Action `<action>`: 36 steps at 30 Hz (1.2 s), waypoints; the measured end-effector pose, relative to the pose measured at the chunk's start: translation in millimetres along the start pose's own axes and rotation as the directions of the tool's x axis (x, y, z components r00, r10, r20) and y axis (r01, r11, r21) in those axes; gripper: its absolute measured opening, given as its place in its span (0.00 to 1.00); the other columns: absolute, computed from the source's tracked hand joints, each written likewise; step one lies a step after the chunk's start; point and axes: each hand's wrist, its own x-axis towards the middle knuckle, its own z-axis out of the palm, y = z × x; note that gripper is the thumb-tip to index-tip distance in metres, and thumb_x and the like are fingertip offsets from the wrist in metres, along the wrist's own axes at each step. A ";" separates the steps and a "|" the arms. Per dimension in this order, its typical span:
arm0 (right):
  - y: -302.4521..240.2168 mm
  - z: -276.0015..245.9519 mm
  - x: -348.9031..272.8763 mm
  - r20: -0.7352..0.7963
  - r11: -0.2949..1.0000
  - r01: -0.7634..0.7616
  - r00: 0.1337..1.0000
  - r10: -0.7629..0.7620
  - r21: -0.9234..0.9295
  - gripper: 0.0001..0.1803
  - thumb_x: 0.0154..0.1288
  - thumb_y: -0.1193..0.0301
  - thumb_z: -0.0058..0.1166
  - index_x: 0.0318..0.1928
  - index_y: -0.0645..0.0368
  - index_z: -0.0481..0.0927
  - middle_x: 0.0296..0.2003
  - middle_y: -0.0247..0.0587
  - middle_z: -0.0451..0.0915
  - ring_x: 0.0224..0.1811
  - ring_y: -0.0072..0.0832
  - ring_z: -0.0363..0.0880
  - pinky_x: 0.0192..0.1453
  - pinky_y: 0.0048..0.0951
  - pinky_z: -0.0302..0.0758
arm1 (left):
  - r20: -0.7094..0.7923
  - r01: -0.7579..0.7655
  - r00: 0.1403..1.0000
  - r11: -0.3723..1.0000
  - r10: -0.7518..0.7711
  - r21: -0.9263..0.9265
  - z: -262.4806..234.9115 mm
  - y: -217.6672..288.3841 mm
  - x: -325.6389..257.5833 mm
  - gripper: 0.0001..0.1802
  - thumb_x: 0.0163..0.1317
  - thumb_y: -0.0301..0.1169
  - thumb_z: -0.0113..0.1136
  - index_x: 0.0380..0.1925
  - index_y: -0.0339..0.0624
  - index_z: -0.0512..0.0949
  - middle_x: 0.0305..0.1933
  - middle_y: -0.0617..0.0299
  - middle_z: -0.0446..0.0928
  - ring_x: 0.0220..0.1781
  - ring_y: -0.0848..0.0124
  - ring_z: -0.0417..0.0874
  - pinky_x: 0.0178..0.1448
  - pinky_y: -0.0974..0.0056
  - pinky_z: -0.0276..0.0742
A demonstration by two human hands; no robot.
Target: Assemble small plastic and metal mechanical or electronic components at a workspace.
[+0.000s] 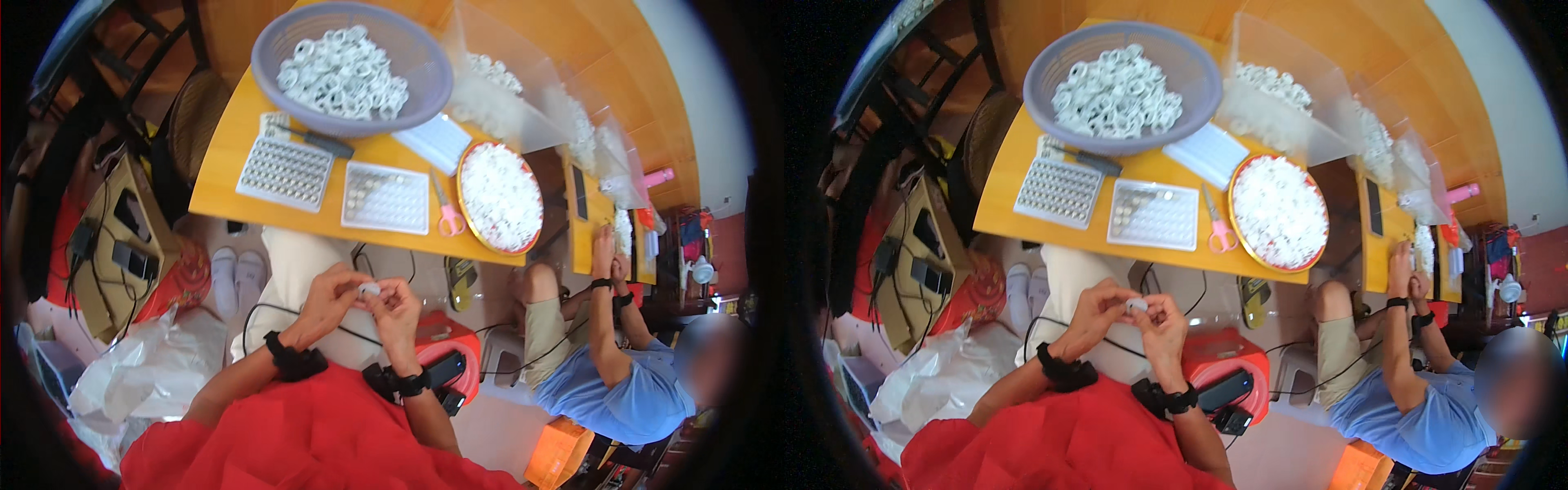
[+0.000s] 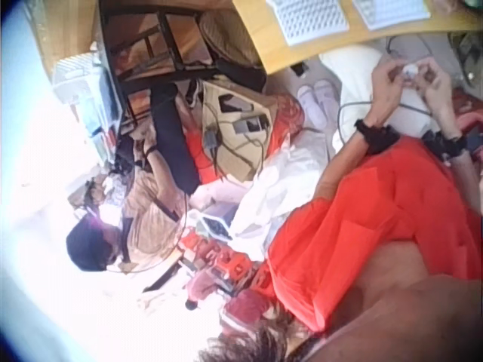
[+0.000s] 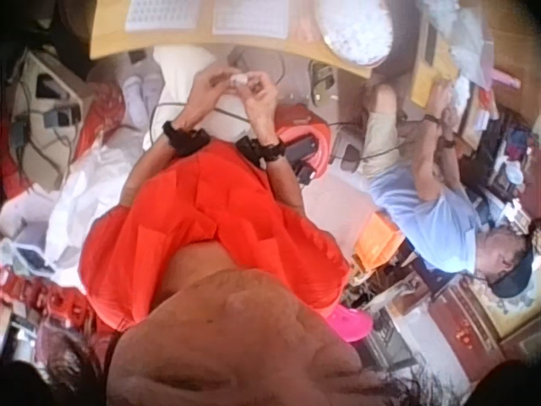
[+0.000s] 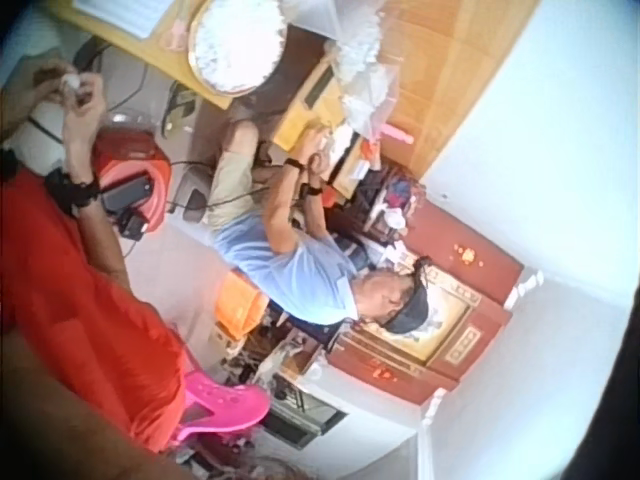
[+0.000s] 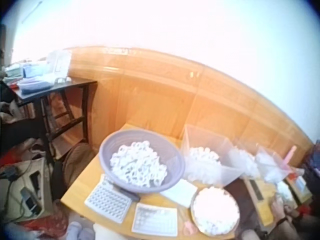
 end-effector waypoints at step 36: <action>-198.5 77.0 248.2 0.534 -0.134 0.528 0.846 -0.007 -0.838 0.07 0.49 0.74 0.57 0.29 0.64 0.79 0.33 0.53 0.79 0.41 0.49 0.77 0.43 0.39 0.74 | 0.329 0.185 0.942 0.921 -0.067 -0.343 -25.5 -1.2 6.6 0.12 0.65 0.26 0.47 0.46 0.32 0.72 0.42 0.55 0.75 0.42 0.65 0.80 0.46 0.64 0.80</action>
